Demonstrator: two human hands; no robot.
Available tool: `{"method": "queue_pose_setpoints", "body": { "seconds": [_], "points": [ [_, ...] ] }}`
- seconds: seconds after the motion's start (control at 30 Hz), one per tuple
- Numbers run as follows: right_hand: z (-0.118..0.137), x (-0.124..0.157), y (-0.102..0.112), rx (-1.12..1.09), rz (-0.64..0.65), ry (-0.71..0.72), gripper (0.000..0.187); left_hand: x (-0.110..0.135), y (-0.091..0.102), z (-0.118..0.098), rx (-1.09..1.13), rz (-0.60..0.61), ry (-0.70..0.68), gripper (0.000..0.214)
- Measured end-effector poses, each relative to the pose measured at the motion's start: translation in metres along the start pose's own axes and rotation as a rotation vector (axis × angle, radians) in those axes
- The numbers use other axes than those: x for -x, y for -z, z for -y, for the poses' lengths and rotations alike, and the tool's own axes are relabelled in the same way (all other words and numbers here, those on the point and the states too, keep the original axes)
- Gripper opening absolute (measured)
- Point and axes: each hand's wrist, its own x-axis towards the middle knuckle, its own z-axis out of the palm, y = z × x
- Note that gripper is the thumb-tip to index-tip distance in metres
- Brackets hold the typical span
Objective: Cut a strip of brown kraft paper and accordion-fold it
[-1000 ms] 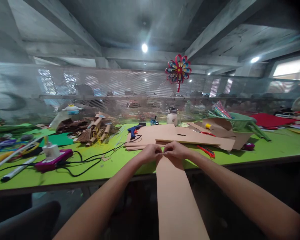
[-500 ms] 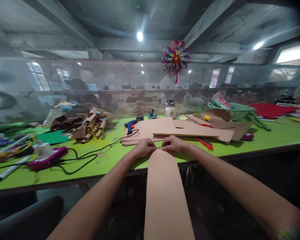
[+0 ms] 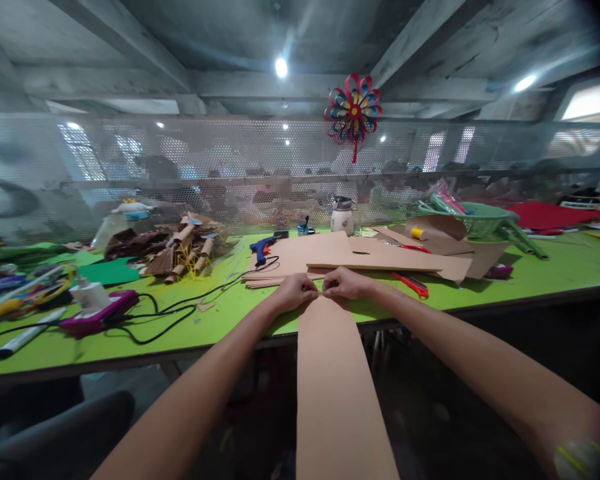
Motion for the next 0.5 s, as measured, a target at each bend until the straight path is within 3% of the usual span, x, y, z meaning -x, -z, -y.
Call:
{"method": "queue_pose_setpoints", "body": {
  "seconds": [0.27,0.5],
  "points": [
    [-0.013,0.003,0.005,0.088,0.004,0.069,0.019,0.002,-0.003,-0.001,-0.063,-0.06,-0.045,0.014],
    [-0.018,0.008,0.007,0.153,-0.029,0.06,0.017,0.002,-0.004,0.002,-0.038,-0.075,-0.002,0.014]
  ]
}}
